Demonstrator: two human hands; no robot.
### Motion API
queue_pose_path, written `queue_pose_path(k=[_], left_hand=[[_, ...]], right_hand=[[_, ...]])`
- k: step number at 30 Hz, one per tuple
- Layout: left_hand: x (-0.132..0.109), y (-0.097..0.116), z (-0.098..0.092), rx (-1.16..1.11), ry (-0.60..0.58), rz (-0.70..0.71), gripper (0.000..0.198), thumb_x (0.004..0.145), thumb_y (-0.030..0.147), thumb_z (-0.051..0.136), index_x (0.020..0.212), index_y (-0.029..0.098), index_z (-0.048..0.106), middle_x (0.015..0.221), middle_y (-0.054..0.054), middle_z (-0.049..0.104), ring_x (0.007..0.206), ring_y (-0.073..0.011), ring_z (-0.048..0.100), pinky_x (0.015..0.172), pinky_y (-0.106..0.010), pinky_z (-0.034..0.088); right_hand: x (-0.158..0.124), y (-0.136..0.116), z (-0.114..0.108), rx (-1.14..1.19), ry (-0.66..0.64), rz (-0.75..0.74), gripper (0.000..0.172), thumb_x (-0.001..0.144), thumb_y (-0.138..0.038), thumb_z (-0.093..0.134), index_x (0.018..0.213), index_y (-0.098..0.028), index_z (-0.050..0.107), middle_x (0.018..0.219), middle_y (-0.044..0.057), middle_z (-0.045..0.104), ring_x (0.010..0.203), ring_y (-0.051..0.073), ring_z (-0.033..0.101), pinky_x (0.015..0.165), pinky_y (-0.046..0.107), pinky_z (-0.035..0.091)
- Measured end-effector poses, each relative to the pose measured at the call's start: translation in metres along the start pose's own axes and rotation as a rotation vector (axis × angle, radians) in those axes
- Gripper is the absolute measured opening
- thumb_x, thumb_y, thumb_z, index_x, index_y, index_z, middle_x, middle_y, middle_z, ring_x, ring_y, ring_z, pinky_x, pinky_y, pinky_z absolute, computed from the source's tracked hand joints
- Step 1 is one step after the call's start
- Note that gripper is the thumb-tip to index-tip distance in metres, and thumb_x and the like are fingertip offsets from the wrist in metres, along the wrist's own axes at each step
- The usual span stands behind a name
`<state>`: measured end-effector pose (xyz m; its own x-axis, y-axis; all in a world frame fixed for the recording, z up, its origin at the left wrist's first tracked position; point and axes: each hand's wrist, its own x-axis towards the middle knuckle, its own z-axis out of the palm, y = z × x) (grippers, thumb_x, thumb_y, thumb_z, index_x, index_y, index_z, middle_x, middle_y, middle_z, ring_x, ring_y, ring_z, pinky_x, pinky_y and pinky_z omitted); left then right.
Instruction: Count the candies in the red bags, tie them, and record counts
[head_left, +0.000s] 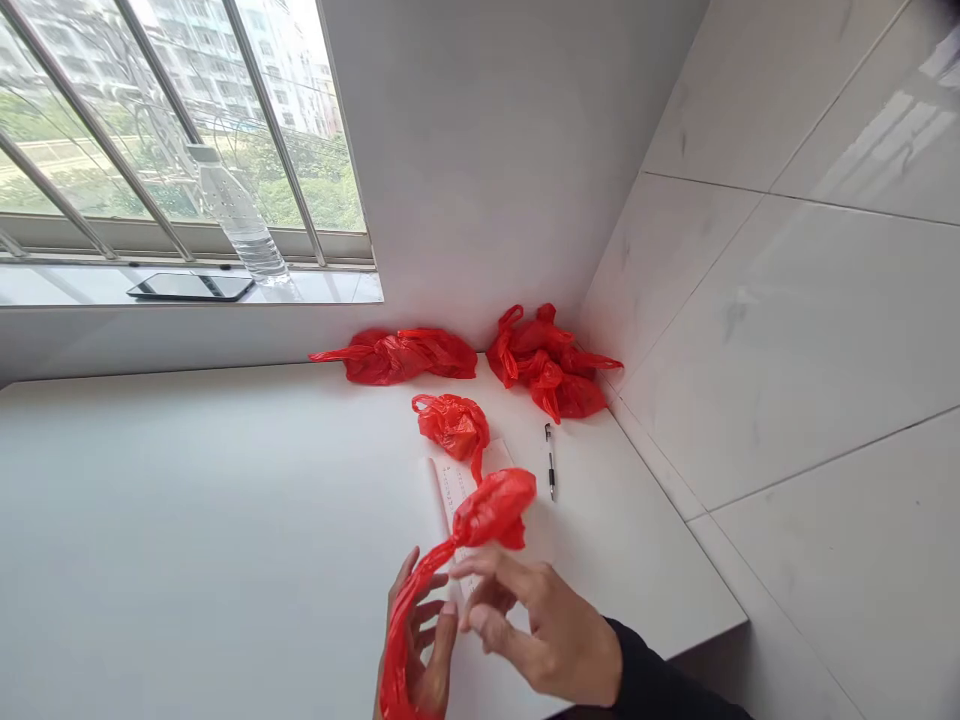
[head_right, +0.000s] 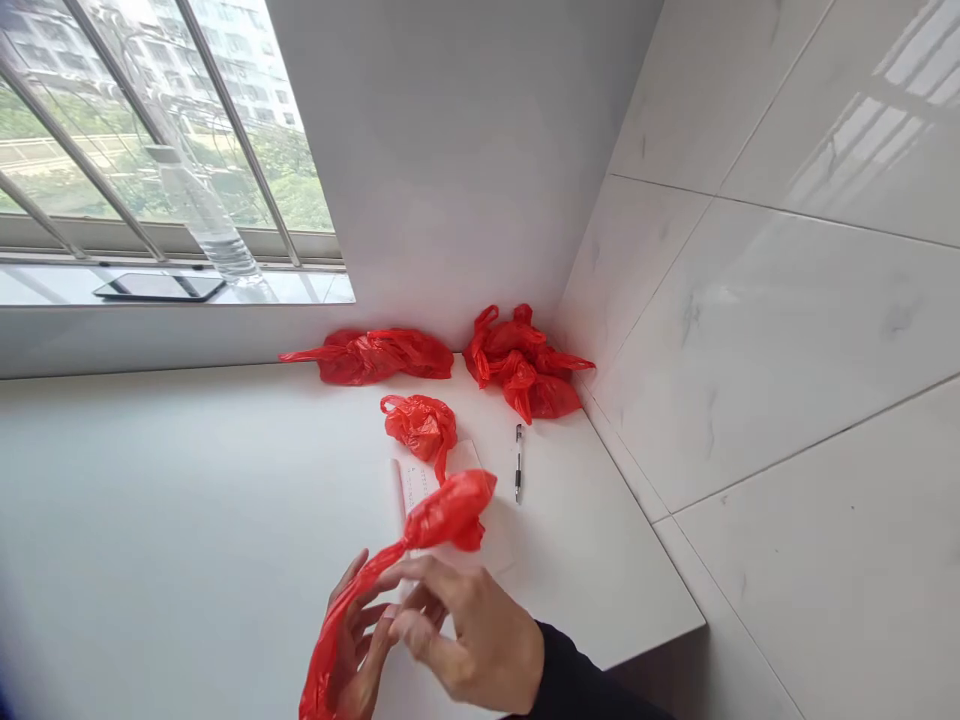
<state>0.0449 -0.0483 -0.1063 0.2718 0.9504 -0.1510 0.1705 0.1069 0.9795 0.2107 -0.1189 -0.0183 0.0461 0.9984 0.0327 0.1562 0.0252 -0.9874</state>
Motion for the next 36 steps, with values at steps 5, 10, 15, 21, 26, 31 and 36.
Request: queue_pose_path(k=[5,10,15,21,26,31,36], left_hand=[[-0.005,0.012,0.013,0.082,-0.104,-0.109,0.066,0.089,0.063,0.058,0.148,0.04,0.039,0.132,-0.007,0.062,0.104,-0.0281,0.069,0.089,-0.047,0.057],[-0.001,0.017,0.015,0.093,-0.261,-0.049,0.056,0.094,0.058,0.054,0.143,0.034,0.044,0.127,-0.008,0.061,0.115,-0.0248,0.063,0.092,-0.04,0.055],[-0.007,0.028,0.004,0.091,-0.277,0.051,0.058,0.093,0.051,0.06,0.145,0.037,0.041,0.125,-0.006,0.064,0.111,-0.0256,0.067,0.095,-0.043,0.058],[-0.014,0.033,0.005,0.241,-0.334,0.166,0.067,0.09,0.046,0.067,0.15,0.036,0.04,0.149,-0.008,0.054,0.14,-0.0308,0.048,0.114,-0.05,0.044],[-0.007,0.024,0.011,0.232,-0.312,0.145,0.03,0.097,0.046,0.058,0.121,0.03,0.064,0.097,-0.003,0.068,0.103,-0.023,0.066,0.098,-0.041,0.052],[-0.002,0.024,0.022,0.279,-0.27,0.226,0.033,0.1,0.043,0.053,0.132,0.036,0.057,0.13,-0.003,0.061,0.116,-0.0213,0.059,0.098,-0.04,0.051],[0.011,0.026,0.047,0.367,-0.329,0.388,0.025,0.096,0.037,0.059,0.119,0.033,0.068,0.115,-0.003,0.068,0.114,-0.0247,0.055,0.099,-0.044,0.047]], right_hand=[[-0.008,0.052,-0.02,-0.48,0.345,0.155,0.046,0.097,-0.027,0.052,0.143,-0.027,0.051,0.095,0.004,0.065,0.086,0.023,0.065,0.087,0.044,0.056],[-0.014,0.062,-0.03,-0.538,0.328,0.151,0.025,0.096,-0.024,0.052,0.118,-0.025,0.065,0.11,0.008,0.06,0.104,0.026,0.061,0.094,0.046,0.052],[-0.018,0.04,-0.038,-0.131,0.362,0.1,0.018,0.103,-0.039,0.048,0.099,-0.025,0.059,0.09,0.002,0.058,0.081,0.019,0.058,0.081,0.037,0.05],[-0.022,0.048,-0.04,0.55,0.395,0.208,0.022,0.101,-0.048,0.048,0.101,-0.026,0.054,0.094,0.002,0.061,0.088,0.02,0.062,0.079,0.038,0.055],[-0.036,0.069,-0.043,0.317,0.55,0.268,0.029,0.102,-0.049,0.05,0.124,-0.03,0.05,0.105,0.003,0.063,0.097,0.02,0.063,0.091,0.041,0.052],[-0.041,0.062,-0.052,0.019,0.654,0.2,0.029,0.1,-0.051,0.054,0.118,-0.028,0.056,0.115,0.004,0.062,0.109,0.023,0.058,0.101,0.041,0.045],[-0.036,0.051,-0.048,-0.233,0.533,0.205,0.026,0.095,-0.046,0.063,0.11,-0.025,0.061,0.105,0.005,0.069,0.096,0.024,0.064,0.09,0.04,0.052]])
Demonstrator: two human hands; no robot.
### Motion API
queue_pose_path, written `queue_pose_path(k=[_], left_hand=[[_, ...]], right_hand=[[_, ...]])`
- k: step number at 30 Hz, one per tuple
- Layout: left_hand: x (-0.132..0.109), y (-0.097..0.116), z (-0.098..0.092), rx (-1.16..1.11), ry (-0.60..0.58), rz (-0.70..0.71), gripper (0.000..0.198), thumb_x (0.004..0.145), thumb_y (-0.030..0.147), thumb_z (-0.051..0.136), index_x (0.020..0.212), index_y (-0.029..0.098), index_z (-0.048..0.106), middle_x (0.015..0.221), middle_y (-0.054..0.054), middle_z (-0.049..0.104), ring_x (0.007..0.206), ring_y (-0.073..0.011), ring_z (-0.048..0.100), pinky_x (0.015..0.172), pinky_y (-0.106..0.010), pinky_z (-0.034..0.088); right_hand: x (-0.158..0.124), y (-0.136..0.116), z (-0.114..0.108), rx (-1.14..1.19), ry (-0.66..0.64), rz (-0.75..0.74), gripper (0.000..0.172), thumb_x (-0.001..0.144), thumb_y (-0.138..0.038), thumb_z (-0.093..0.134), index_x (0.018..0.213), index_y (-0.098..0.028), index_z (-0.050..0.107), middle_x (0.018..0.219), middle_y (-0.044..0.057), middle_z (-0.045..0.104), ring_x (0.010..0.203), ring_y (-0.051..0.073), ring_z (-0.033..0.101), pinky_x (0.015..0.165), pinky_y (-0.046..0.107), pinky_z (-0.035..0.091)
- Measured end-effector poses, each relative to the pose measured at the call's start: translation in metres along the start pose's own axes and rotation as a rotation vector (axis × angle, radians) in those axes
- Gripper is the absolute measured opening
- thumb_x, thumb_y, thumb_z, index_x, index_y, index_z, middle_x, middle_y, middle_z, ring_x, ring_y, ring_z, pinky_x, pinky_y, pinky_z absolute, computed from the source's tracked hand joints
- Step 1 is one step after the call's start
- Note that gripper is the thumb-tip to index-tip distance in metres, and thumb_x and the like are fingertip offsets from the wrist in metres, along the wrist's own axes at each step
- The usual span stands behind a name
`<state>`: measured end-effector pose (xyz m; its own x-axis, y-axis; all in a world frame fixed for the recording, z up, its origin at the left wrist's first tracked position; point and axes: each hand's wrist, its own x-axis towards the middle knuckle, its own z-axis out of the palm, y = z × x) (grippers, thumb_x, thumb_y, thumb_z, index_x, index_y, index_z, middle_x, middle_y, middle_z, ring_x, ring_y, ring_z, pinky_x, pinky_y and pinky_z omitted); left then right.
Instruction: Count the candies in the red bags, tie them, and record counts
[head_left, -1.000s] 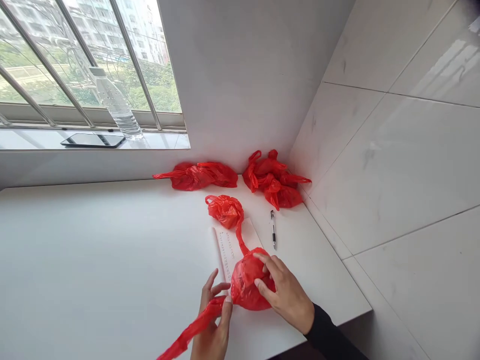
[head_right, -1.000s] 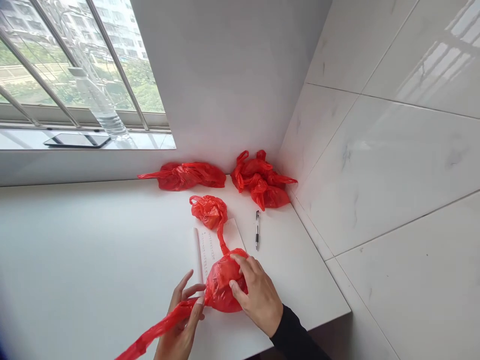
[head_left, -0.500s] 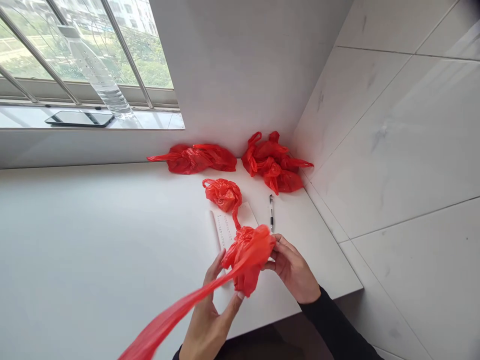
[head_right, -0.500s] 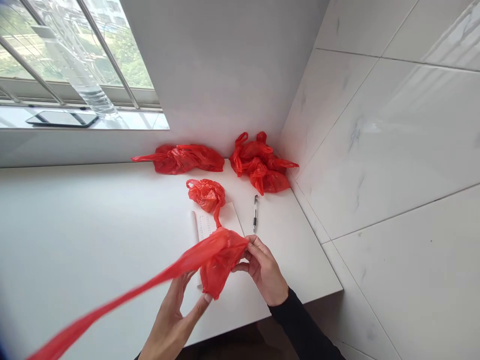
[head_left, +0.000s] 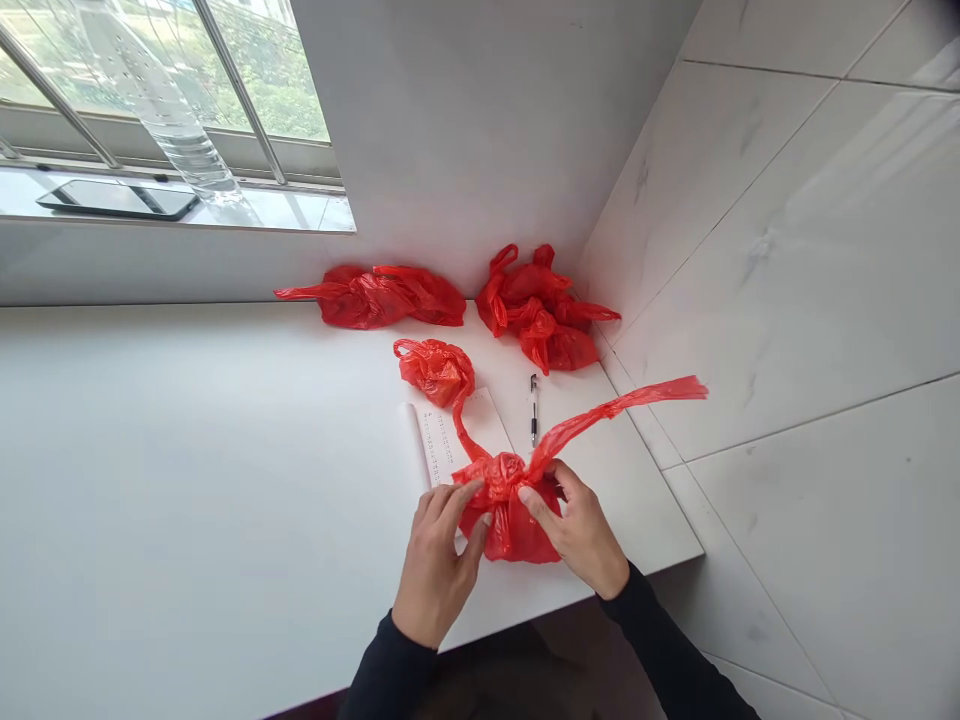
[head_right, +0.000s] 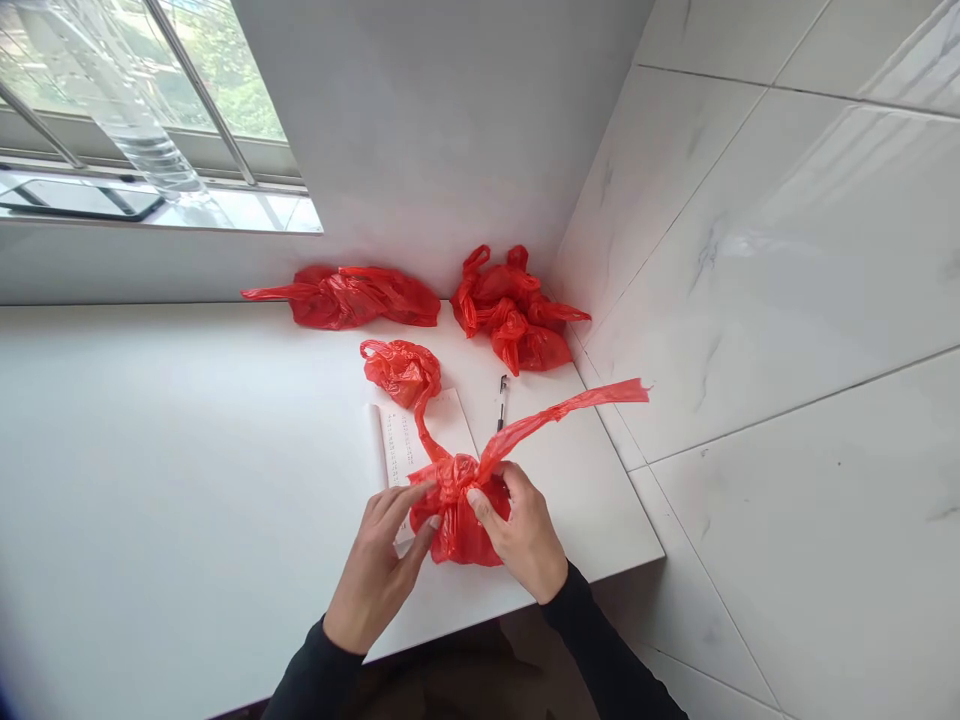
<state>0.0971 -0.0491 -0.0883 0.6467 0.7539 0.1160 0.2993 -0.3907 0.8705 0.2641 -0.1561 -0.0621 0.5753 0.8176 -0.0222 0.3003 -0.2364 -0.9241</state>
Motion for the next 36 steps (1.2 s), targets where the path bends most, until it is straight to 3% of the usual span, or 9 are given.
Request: queue_pose_path(k=[3,9,13,15,20,24,28,32,36], left_hand=[[0.002,-0.001,-0.005,0.048,0.019,0.036,0.018,0.097,0.036,0.057,0.089,0.027,0.069,0.084,-0.002,0.067,0.086,-0.0227,0.056,0.081,-0.04,0.048],[-0.027,-0.005,-0.035,0.123,0.244,-0.093,0.015,0.098,0.037,0.056,0.104,0.026,0.064,0.102,-0.006,0.067,0.095,-0.0241,0.062,0.056,-0.03,0.047],[-0.027,0.003,-0.024,0.196,0.21,0.081,0.047,0.095,0.029,0.062,0.14,0.03,0.051,0.139,-0.008,0.056,0.132,-0.0282,0.049,0.1,-0.042,0.05],[-0.019,0.005,-0.019,0.238,0.145,0.2,0.038,0.093,0.024,0.062,0.131,0.031,0.06,0.126,-0.005,0.066,0.124,-0.0267,0.055,0.109,-0.046,0.044],[-0.018,-0.001,-0.034,0.234,0.208,0.157,0.009,0.096,0.021,0.059,0.095,0.028,0.065,0.082,0.002,0.068,0.083,-0.0186,0.062,0.1,-0.042,0.048],[-0.032,0.0,-0.04,0.225,0.292,0.041,0.02,0.096,0.026,0.06,0.116,0.028,0.064,0.109,-0.005,0.068,0.102,-0.0221,0.064,0.082,-0.035,0.055],[-0.032,0.005,-0.026,0.231,0.147,0.172,0.043,0.09,0.025,0.067,0.132,0.032,0.06,0.129,-0.005,0.065,0.127,-0.0277,0.055,0.11,-0.047,0.043],[-0.031,0.0,-0.035,0.195,0.151,0.148,0.009,0.092,0.023,0.062,0.094,0.03,0.068,0.088,0.003,0.072,0.092,-0.0207,0.066,0.11,-0.046,0.042],[-0.04,0.002,-0.061,0.123,0.361,-0.13,0.017,0.097,0.036,0.057,0.11,0.028,0.065,0.107,-0.003,0.072,0.097,-0.023,0.068,0.086,-0.037,0.053]], right_hand=[[-0.001,0.006,-0.006,0.014,-0.025,0.014,0.023,0.097,-0.046,0.06,0.103,-0.024,0.064,0.094,0.004,0.07,0.087,0.022,0.066,0.083,0.036,0.055],[-0.003,0.029,-0.019,-0.035,0.158,0.028,0.03,0.099,-0.043,0.056,0.12,-0.022,0.056,0.113,0.01,0.067,0.106,0.026,0.064,0.096,0.046,0.052],[-0.006,0.019,-0.004,-0.134,0.226,-0.08,0.03,0.095,-0.038,0.061,0.122,-0.025,0.053,0.128,0.011,0.059,0.124,0.029,0.052,0.109,0.053,0.04],[-0.006,0.011,0.003,-0.234,0.086,-0.153,0.027,0.093,-0.034,0.065,0.119,-0.027,0.058,0.123,0.009,0.062,0.12,0.03,0.053,0.106,0.054,0.042],[-0.007,0.003,-0.004,-0.263,-0.114,-0.137,0.012,0.101,-0.032,0.055,0.097,-0.027,0.065,0.096,0.004,0.07,0.095,0.026,0.063,0.089,0.047,0.05],[-0.011,-0.001,-0.007,-0.205,-0.133,-0.119,0.015,0.101,-0.039,0.056,0.107,-0.028,0.064,0.106,0.005,0.069,0.104,0.026,0.062,0.093,0.046,0.051],[-0.011,-0.007,0.006,-0.298,-0.226,-0.279,0.02,0.094,-0.036,0.069,0.112,-0.029,0.064,0.107,0.003,0.069,0.106,0.026,0.063,0.119,0.058,0.028],[-0.01,-0.007,0.001,-0.237,-0.104,-0.251,0.008,0.099,-0.035,0.06,0.097,-0.028,0.064,0.094,0.001,0.068,0.095,0.022,0.064,0.12,0.054,0.027],[-0.014,-0.005,-0.017,-0.006,0.109,-0.027,0.019,0.101,-0.044,0.055,0.106,-0.026,0.06,0.103,0.004,0.066,0.101,0.024,0.063,0.1,0.045,0.047]])
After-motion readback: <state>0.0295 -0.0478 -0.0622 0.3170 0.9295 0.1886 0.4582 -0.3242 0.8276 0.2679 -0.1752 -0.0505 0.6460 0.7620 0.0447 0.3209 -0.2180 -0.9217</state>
